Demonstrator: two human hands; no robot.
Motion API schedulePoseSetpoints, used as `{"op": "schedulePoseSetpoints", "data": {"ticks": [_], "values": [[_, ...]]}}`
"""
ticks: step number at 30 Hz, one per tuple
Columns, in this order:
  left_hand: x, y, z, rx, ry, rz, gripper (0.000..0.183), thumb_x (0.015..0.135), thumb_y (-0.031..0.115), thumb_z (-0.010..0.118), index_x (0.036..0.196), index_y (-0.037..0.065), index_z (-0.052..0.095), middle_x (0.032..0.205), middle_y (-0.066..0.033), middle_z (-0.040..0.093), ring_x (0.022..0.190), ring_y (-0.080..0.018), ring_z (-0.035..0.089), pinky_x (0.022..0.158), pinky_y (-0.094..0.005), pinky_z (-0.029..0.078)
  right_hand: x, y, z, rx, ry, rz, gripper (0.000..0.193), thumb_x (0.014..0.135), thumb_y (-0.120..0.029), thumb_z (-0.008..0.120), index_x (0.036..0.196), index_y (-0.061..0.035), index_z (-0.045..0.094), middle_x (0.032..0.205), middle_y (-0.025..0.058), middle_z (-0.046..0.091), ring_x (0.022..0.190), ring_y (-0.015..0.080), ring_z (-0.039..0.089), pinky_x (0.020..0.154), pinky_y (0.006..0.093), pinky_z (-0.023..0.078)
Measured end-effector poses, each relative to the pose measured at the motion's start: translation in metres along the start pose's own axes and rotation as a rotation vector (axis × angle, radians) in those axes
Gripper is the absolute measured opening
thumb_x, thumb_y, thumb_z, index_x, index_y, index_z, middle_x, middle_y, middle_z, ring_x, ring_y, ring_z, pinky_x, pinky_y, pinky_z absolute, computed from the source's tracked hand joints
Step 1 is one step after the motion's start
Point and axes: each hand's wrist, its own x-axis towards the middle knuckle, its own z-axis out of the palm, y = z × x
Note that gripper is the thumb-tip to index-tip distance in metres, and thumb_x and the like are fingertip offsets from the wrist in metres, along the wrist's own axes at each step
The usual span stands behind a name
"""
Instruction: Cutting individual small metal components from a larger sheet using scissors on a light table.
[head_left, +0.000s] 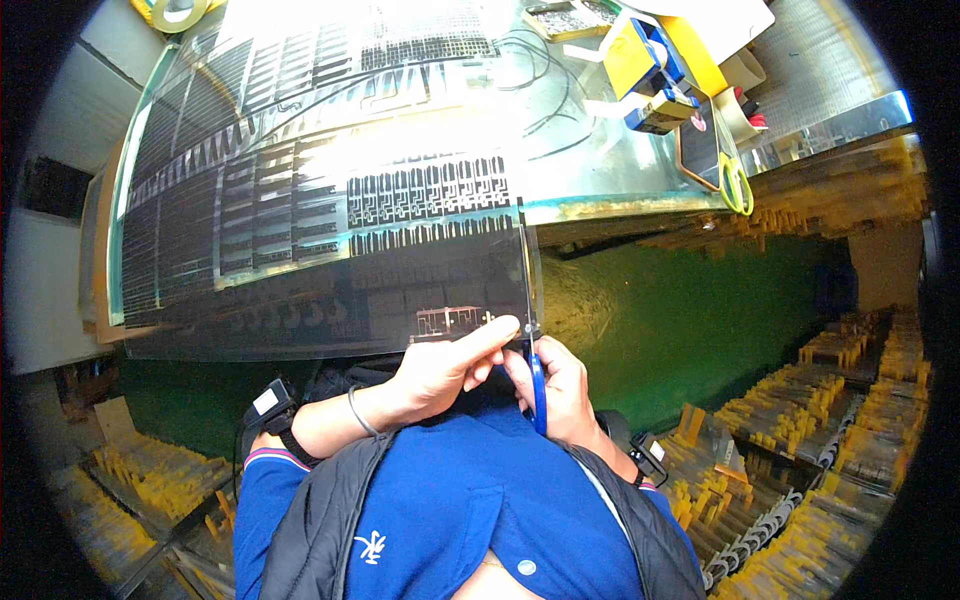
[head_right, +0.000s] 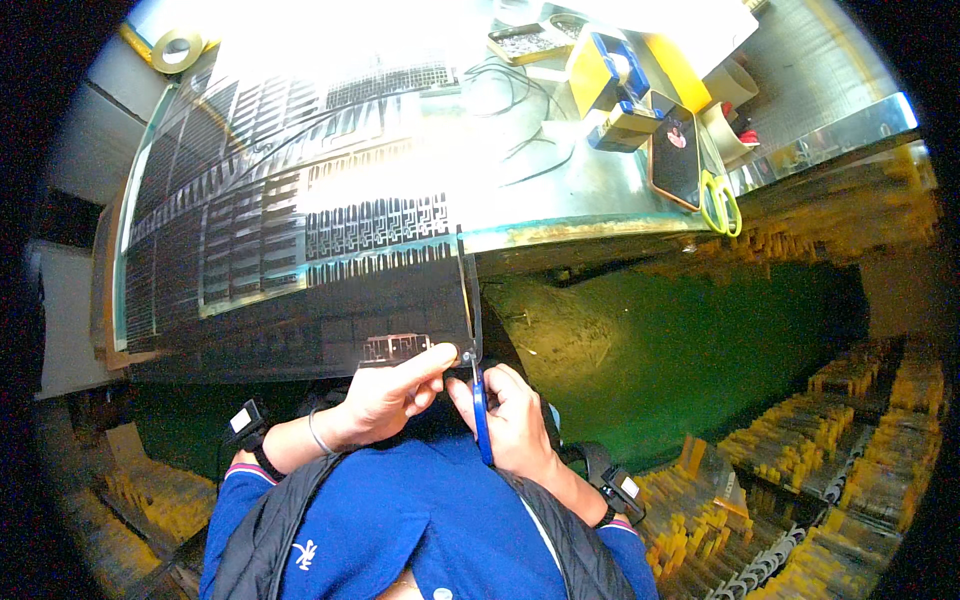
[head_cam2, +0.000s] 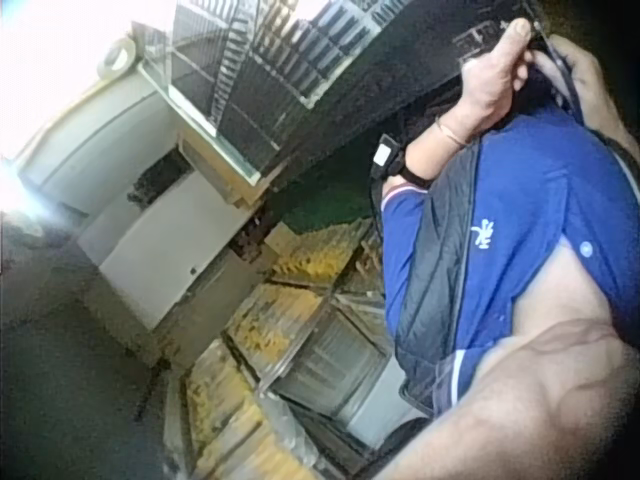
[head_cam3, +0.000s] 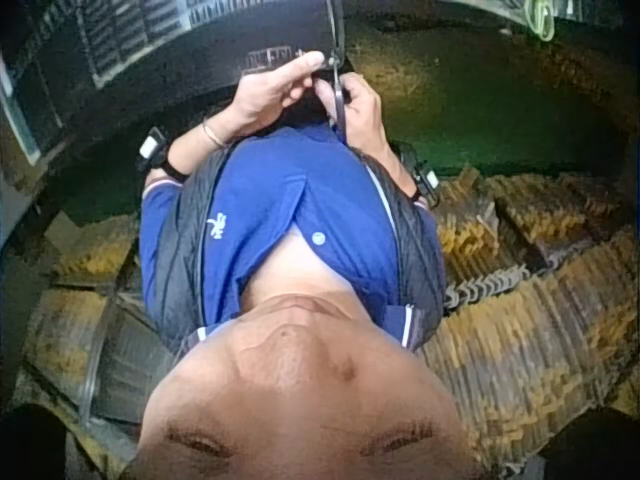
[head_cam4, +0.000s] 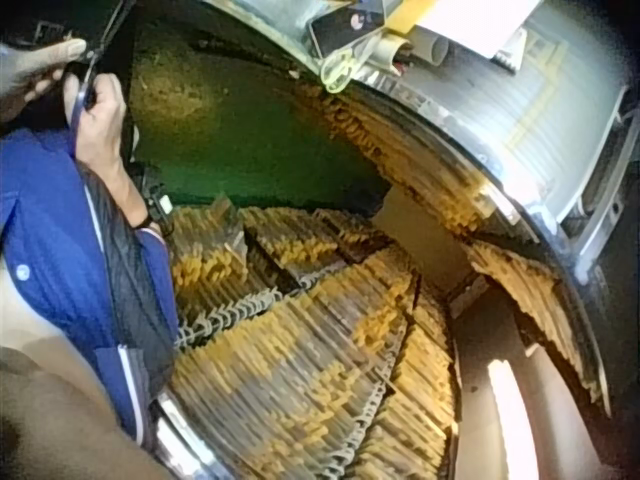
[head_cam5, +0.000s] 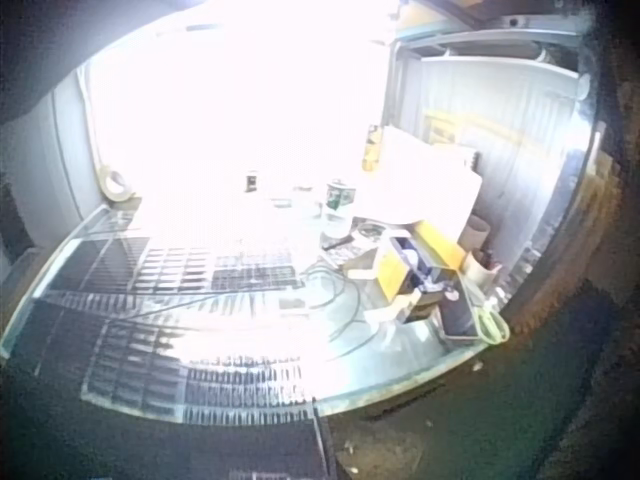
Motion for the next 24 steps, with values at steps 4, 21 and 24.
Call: {"op": "schedulePoseSetpoints", "data": {"ticks": [4,21,24], "values": [[-0.0019,-0.0009,0.0017,0.029,-0.041,-0.005,0.022,0.083,0.028,0.061,0.071,0.010,0.058,0.062,0.0029,0.052,0.049,-0.0034,0.043,0.040,-0.0176,0.030,0.0021,-0.0027,-0.0017,-0.015,-0.009,-0.057,0.024,0.077,-0.018,0.064,0.069,0.0016,0.052,0.064,0.0123,0.046,0.056,0.0225,0.047,0.052,0.0321,0.038],[-0.0048,-0.0035,0.0056,0.045,-0.028,-0.088,0.029,0.083,0.035,0.058,0.068,0.009,0.057,0.060,0.0023,0.049,0.050,-0.0044,0.042,0.042,-0.0187,0.031,-0.0002,-0.0002,-0.0016,-0.049,-0.038,-0.078,0.014,0.075,-0.012,0.060,0.075,0.0012,0.055,0.068,0.0155,0.050,0.063,0.0287,0.052,0.057,0.0345,0.042],[-0.0051,-0.0042,0.0057,0.031,-0.029,-0.080,0.029,0.083,0.034,0.059,0.069,0.009,0.057,0.060,0.0021,0.050,0.049,-0.0044,0.042,0.042,-0.0186,0.031,-0.0008,0.0013,-0.0022,-0.042,-0.034,-0.083,0.016,0.076,-0.012,0.059,0.071,0.0015,0.053,0.066,0.0145,0.049,0.060,0.0262,0.052,0.054,0.0334,0.041]]}}
